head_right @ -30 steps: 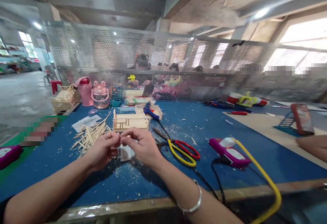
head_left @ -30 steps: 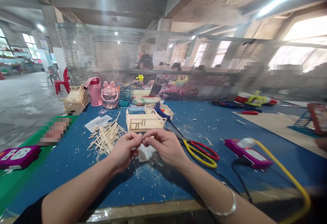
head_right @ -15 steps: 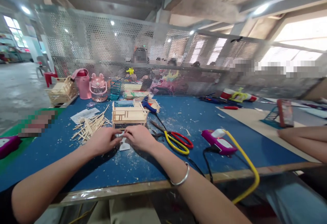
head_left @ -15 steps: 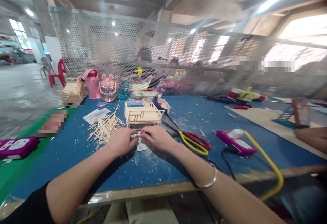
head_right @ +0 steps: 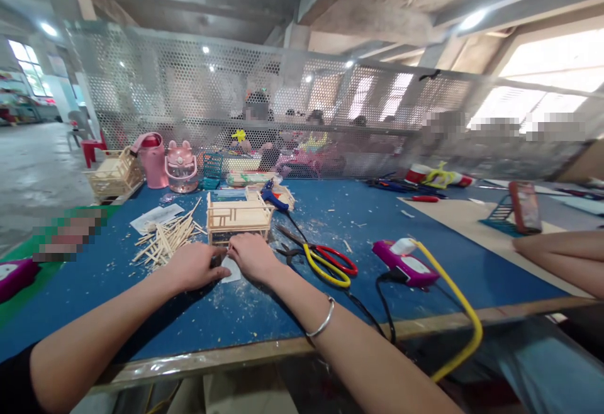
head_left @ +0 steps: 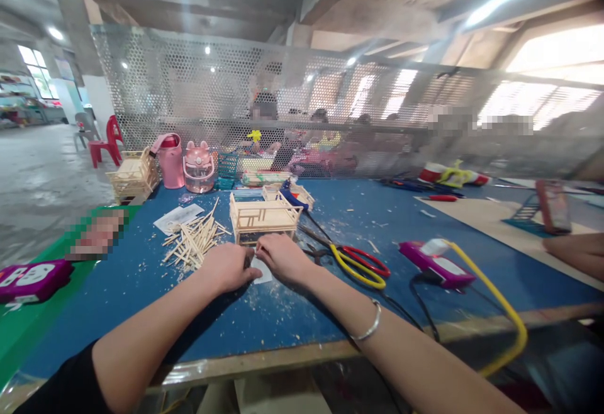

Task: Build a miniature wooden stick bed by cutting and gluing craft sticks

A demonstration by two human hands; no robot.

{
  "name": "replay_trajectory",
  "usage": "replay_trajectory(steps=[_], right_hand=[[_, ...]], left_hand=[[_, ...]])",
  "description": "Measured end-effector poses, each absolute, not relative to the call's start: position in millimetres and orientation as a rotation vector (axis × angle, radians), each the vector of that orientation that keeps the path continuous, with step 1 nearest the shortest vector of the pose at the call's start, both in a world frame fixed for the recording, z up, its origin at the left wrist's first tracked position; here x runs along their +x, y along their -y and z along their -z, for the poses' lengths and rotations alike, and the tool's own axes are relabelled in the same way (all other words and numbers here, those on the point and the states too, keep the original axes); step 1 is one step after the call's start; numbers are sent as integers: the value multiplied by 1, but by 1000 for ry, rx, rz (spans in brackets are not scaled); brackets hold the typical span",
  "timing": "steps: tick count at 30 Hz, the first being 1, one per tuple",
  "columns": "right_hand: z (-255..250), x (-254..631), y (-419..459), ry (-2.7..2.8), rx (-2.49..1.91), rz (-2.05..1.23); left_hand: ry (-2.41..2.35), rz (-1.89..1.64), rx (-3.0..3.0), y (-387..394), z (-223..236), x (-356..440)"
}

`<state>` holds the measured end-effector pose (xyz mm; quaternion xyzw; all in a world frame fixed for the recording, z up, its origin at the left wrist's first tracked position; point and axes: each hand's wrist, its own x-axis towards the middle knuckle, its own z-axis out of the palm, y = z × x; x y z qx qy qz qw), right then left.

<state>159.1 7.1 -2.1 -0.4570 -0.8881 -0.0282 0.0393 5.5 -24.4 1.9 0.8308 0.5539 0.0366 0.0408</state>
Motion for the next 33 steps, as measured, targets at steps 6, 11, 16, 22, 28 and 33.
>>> replay_trajectory(steps=[6, 11, 16, 22, 28, 33], right_hand=[[0, 156, 3, 2767, -1388, 134], [-4, 153, 5, 2754, -1400, 188], [-5, 154, 4, 2806, -1396, 161], [-6, 154, 5, 2807, -1434, 121], [-6, 156, 5, 2736, -1492, 106], [-6, 158, 3, 2761, -1452, 125]], left_hand=[[-1717, -6, 2546, 23, -6, 5], [-1690, 32, 2543, 23, -8, 4], [-1682, 42, 2549, 22, -10, 4], [-1686, 19, 2540, 21, -9, 5], [-1654, 44, 2505, 22, -14, 4], [-1651, 22, 2495, 23, -11, 5]])
